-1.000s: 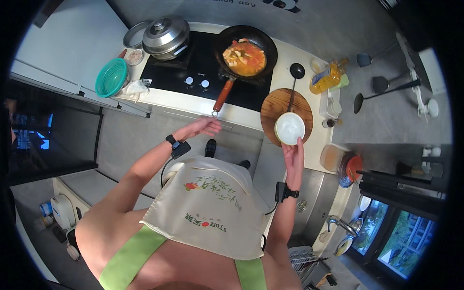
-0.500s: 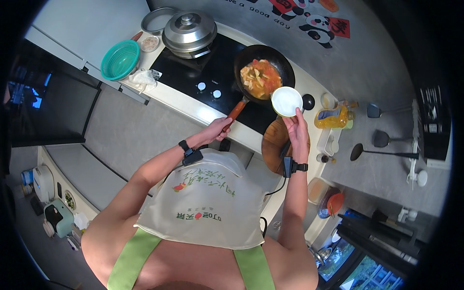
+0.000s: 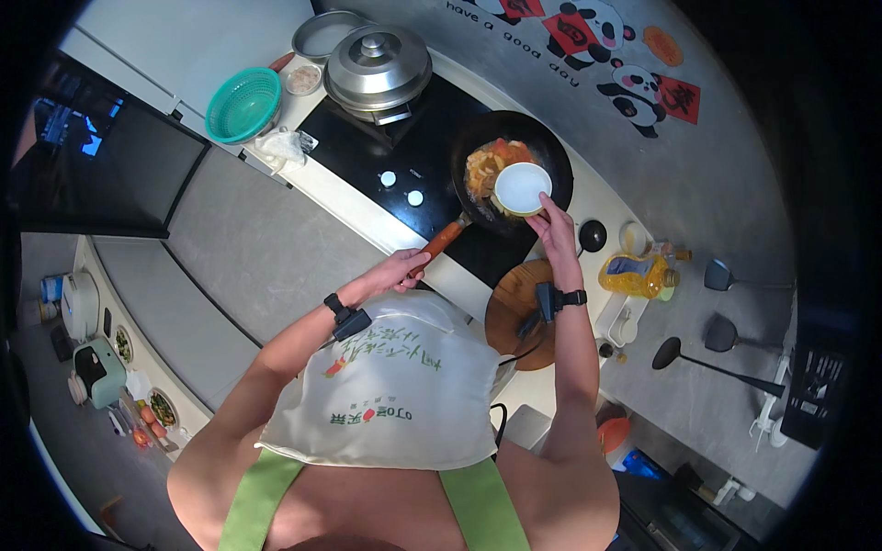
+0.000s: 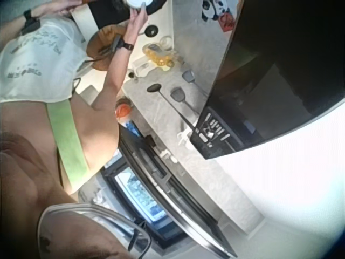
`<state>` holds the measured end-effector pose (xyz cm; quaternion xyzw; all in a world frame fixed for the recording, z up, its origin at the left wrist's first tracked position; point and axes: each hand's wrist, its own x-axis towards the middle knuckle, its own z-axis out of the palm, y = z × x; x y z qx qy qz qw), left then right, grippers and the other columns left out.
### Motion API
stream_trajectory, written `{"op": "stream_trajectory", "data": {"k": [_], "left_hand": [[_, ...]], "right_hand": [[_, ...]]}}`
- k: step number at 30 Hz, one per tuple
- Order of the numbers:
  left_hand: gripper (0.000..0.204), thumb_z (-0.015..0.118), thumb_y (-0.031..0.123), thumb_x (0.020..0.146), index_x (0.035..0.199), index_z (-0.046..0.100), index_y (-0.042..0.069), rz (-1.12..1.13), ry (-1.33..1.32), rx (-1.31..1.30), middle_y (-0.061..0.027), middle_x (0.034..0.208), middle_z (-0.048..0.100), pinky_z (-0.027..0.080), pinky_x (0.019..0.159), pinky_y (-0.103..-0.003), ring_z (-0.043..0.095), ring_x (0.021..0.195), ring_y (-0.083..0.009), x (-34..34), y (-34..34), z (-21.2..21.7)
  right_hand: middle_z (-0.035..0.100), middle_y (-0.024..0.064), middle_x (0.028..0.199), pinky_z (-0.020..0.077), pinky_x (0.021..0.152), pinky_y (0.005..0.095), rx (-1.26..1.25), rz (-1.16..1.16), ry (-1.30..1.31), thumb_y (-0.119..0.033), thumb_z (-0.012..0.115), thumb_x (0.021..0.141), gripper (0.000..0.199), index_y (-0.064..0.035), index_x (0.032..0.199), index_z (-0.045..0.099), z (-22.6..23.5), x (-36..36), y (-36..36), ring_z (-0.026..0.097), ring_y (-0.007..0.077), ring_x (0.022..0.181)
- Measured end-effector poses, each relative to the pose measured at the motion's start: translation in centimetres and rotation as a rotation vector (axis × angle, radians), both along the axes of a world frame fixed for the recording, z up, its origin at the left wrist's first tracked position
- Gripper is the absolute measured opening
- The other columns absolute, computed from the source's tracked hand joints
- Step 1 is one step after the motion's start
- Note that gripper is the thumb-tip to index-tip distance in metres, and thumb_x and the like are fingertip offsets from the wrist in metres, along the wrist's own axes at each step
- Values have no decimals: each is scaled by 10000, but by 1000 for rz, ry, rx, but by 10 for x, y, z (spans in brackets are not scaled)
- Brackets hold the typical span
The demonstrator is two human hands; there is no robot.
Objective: The person adds water to a simmering tomato-based dish in a wok, then whisks eggs in a metal bowl with chopsticks and pours the beaten eggs into the wok. The person uses a small white bowl to fetch water from the sink and chopsticks to whisk the eggs.
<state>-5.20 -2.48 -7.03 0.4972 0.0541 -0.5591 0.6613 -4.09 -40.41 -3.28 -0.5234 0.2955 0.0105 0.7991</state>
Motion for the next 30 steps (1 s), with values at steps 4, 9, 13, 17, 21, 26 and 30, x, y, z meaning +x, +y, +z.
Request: {"op": "stream_trajectory", "data": {"k": [4,9,13,17,21,26,30], "left_hand": [[274,539,365,1097,1191,543,108,-11,-9,27,43,780,507,246,434,-206,380,541,-30,1,1,3],[286,546,379,1093,1189,558,110,-17,0,34,55,776,512,249,441,-196,381,543,-24,2,2,2],[310,554,398,1086,1165,555,98,-8,-7,29,44,770,515,251,434,-198,380,542,-22,2,2,1],[311,552,394,1088,1172,560,95,-4,-2,37,43,779,513,252,435,-198,377,546,-22,2,2,2],[306,550,391,1090,1172,560,96,2,-20,46,47,793,516,243,439,-197,377,546,-21,1,2,7],[301,558,388,1086,1170,556,98,10,8,33,52,787,512,235,441,-203,380,545,-20,1,2,10],[316,558,392,1085,1223,556,108,8,17,30,54,785,506,244,458,-202,381,556,-22,1,2,8]], "right_hand": [[723,107,1121,611,913,318,-62,35,46,-292,798,940,419,12,1209,691,0,33,3,733,209,1012],[692,126,1162,594,949,317,-106,27,73,-345,854,879,589,48,1263,642,-13,75,-3,706,208,1063],[669,139,1206,582,971,332,-130,-33,79,-358,861,871,629,54,1285,628,-27,111,-13,678,218,1108],[652,136,1225,573,990,362,-154,-132,30,-340,870,866,627,51,1292,627,-31,129,-35,655,228,1133],[655,151,1212,588,975,374,-204,-223,20,-325,882,856,640,81,1278,624,-27,131,-64,669,245,1115],[668,150,1187,600,935,360,-263,-316,59,-326,894,844,645,96,1258,634,-18,104,-103,689,247,1071],[682,121,1130,599,864,329,-309,-324,102,-325,891,850,570,71,1192,665,-10,65,-118,697,222,1013]]}}
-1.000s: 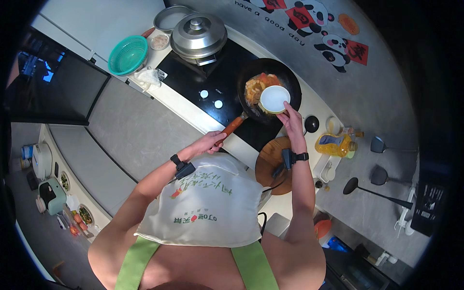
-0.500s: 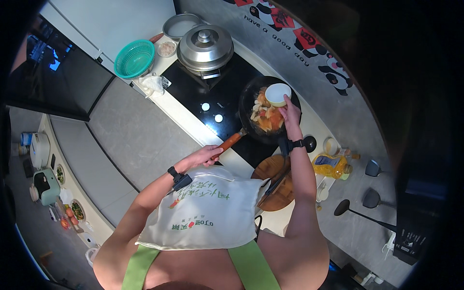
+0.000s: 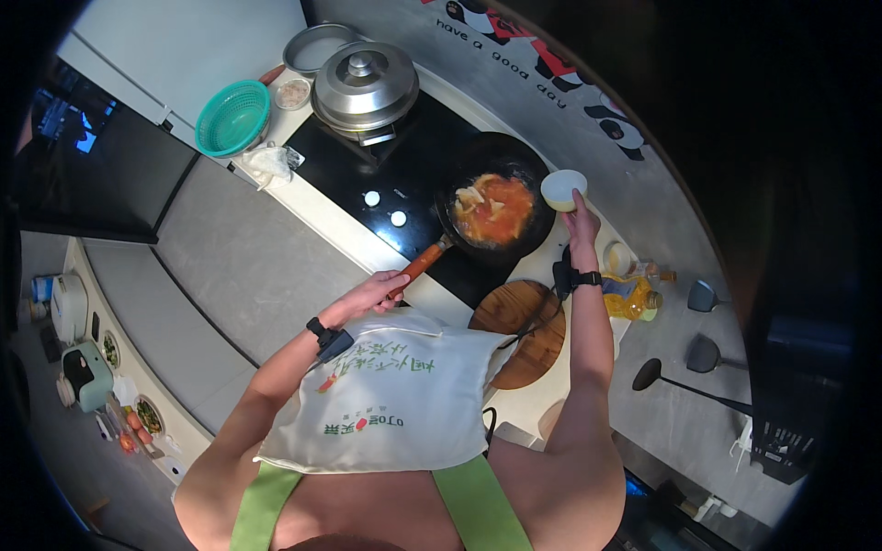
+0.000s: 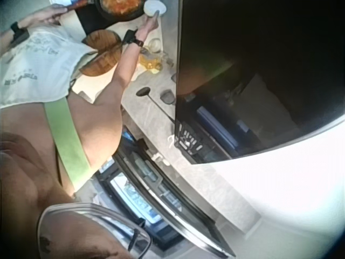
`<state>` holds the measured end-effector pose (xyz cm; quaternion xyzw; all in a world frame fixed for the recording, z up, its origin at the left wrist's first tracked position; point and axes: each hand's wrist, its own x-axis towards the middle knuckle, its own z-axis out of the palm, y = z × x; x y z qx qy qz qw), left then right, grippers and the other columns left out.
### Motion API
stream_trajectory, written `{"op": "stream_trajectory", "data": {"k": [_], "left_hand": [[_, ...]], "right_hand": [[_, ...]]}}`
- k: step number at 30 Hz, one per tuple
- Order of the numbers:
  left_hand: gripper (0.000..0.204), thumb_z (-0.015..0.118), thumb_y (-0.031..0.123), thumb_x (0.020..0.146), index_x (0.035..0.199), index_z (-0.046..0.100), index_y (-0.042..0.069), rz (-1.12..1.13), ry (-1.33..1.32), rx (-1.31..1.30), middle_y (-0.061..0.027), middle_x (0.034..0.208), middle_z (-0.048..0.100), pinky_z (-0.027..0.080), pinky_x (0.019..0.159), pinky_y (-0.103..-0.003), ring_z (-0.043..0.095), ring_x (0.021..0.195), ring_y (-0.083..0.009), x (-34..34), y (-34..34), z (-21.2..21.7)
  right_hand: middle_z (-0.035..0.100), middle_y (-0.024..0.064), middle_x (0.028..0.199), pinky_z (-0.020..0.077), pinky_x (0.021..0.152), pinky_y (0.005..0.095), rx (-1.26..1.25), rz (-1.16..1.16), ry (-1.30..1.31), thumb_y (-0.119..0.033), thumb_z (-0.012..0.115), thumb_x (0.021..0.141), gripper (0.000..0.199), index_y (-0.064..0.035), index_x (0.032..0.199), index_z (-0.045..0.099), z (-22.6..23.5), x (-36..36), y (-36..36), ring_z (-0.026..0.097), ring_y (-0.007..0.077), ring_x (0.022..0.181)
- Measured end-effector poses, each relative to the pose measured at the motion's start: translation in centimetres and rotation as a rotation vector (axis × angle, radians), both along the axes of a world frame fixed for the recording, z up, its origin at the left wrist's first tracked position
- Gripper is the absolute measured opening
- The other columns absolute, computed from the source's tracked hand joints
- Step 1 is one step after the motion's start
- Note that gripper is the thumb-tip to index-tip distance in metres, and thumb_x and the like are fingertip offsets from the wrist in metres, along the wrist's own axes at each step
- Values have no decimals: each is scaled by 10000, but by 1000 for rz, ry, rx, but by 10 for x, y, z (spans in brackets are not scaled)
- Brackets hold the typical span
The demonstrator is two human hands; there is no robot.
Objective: The person adds water to a simmering tomato-based dish in a wok, then whisks eggs in a metal bowl with chopsticks and pours the beaten eggs into the wok. The person uses a small white bowl to fetch water from the sink and chopsticks to whisk the eggs.
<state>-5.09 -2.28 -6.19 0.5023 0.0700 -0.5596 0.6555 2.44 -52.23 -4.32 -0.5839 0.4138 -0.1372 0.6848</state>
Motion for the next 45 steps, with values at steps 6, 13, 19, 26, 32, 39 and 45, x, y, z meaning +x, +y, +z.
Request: {"op": "stream_trajectory", "data": {"k": [6,13,19,26,32,39,45], "left_hand": [[280,566,376,1083,1176,557,112,6,18,-14,50,789,510,241,458,-202,387,557,-26,1,1,-3],[276,560,368,1087,1162,557,102,8,6,-11,46,799,513,240,453,-199,385,555,-28,0,1,-4],[267,549,364,1093,1166,553,107,3,5,-29,49,790,505,234,445,-197,378,546,-24,1,0,-4],[282,576,372,1084,1159,536,103,20,27,-25,47,784,509,232,431,-191,386,538,-21,0,0,-5],[275,568,370,1086,1156,542,105,15,18,-20,46,784,512,233,435,-194,385,541,-21,0,0,-5],[271,562,379,1087,1136,545,113,6,6,-29,42,788,506,247,451,-202,379,558,-27,0,1,-7],[391,557,444,1077,1233,551,86,-14,-42,-29,-10,871,622,377,473,-206,506,596,-55,2,4,-2]], "right_hand": [[685,83,1068,587,831,295,-10,-13,77,-348,870,870,506,29,1151,682,-1,-43,-3,684,184,960],[686,53,998,555,777,268,-52,52,42,-361,874,863,476,11,1110,708,-5,-41,-6,672,153,910],[718,42,976,516,736,248,-327,141,23,-353,863,868,473,30,1114,737,-12,-2,-9,658,115,853],[765,101,1068,525,865,311,-630,245,66,-359,866,850,566,58,1202,715,-21,50,-12,703,165,940],[772,147,1144,526,937,335,-768,248,39,-363,863,844,592,60,1226,704,-23,46,-17,734,205,1032],[757,178,1118,545,924,370,-998,394,224,-344,889,790,651,-7,1306,681,15,-40,6,735,278,1019],[656,182,1210,587,903,383,-1061,408,108,-278,900,791,676,-16,1361,649,43,-83,56,705,287,1076]]}}
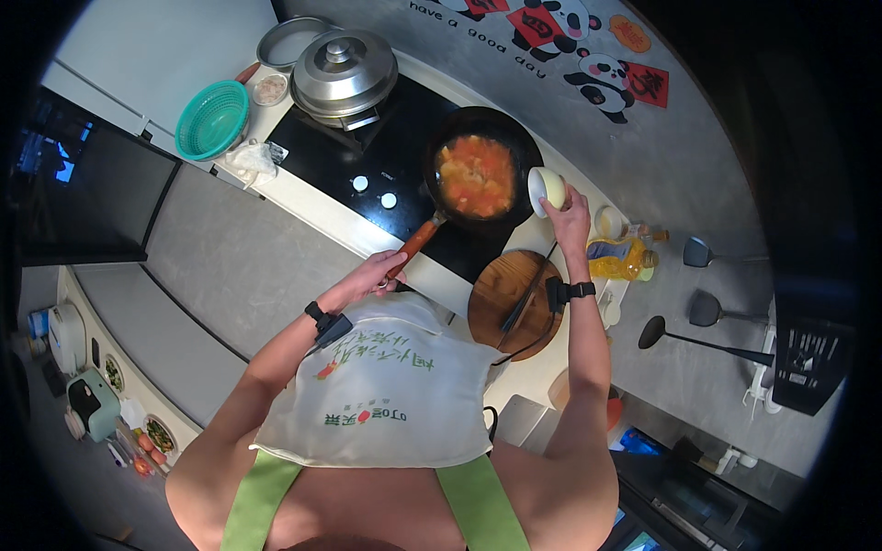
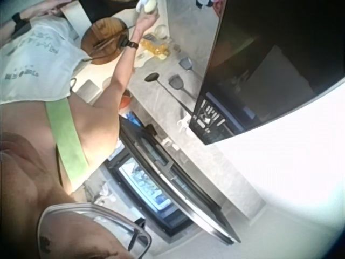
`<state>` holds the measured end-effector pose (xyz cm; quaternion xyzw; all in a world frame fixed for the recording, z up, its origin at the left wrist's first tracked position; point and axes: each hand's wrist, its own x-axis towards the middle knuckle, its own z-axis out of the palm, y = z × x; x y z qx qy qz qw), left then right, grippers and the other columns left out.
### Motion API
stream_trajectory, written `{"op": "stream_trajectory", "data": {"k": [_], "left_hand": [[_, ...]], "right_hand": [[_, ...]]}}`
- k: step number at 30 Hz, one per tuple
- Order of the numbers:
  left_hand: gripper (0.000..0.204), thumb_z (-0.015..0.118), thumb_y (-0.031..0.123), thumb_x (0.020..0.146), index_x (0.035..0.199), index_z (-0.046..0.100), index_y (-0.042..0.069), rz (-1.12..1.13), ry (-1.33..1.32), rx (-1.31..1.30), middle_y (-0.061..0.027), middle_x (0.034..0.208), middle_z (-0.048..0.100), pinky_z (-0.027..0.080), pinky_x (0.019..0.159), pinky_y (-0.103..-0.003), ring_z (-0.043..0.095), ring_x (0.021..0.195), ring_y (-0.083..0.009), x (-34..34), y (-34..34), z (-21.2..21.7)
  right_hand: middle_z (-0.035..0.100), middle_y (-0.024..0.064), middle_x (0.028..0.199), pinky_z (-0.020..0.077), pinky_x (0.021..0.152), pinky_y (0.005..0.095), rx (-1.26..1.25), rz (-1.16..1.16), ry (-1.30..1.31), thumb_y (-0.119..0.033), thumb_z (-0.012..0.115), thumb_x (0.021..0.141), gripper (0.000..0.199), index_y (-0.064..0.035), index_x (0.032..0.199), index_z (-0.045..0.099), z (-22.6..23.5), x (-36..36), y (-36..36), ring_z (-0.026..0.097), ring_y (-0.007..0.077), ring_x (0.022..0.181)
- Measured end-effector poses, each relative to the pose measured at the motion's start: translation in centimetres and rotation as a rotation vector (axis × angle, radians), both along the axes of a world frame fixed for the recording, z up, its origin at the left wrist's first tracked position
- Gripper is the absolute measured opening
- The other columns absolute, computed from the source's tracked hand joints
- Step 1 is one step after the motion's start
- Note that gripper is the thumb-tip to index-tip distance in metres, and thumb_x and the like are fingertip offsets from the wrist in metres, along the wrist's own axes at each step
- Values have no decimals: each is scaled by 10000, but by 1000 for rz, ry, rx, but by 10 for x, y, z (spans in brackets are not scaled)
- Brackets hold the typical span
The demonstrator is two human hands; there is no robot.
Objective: The person adds water to a simmering tomato-based dish in a wok, then whisks eggs in a metal bowl with chopsticks and pours the beaten eggs into the wok. The person uses a small white bowl to fetch water from the sink and chopsticks to whisk the eggs.
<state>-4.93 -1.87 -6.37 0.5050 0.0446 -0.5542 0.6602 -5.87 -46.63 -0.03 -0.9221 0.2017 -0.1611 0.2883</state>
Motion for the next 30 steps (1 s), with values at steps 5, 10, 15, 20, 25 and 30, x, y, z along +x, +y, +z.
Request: {"op": "stream_trajectory", "data": {"k": [5,10,15,20,25,30], "left_hand": [[544,561,535,1050,1319,532,64,-13,12,-5,-48,960,683,512,523,-222,623,661,-86,2,6,3],[587,544,540,1056,1393,501,62,-86,57,-60,-52,958,701,566,546,-231,642,664,-91,9,15,-6],[688,509,636,1032,1411,508,62,-141,6,-12,-89,1116,685,612,690,-293,689,865,-130,8,23,-22],[719,530,664,1010,1400,539,60,125,-161,179,-100,1338,621,516,988,-395,597,1216,-185,16,34,-41],[549,583,554,1028,1291,606,72,384,-319,125,-77,1265,648,504,933,-367,588,1200,-164,36,55,-27],[409,501,399,1096,1247,637,43,369,-445,-18,-76,1138,688,535,919,-322,646,1104,-154,47,64,26]], "right_hand": [[627,184,1256,621,904,369,146,-6,-189,-212,885,827,676,32,1388,597,33,-4,37,696,267,1134],[626,167,1238,603,919,373,-105,-3,-52,-178,890,809,683,16,1395,596,49,-12,69,700,284,1106],[636,145,1183,584,854,394,-160,31,-128,-268,888,809,695,-51,1404,602,41,-17,93,698,304,1005],[636,139,1172,565,828,412,-257,-85,-85,-272,890,805,696,-42,1393,597,29,-22,97,688,306,944],[678,114,1196,576,814,341,263,-269,-310,-283,849,888,512,-12,1283,668,-3,-28,90,700,217,952],[699,108,1197,604,910,330,1283,-472,-406,-287,776,965,431,-29,1284,645,-16,-87,110,710,205,1021]]}}
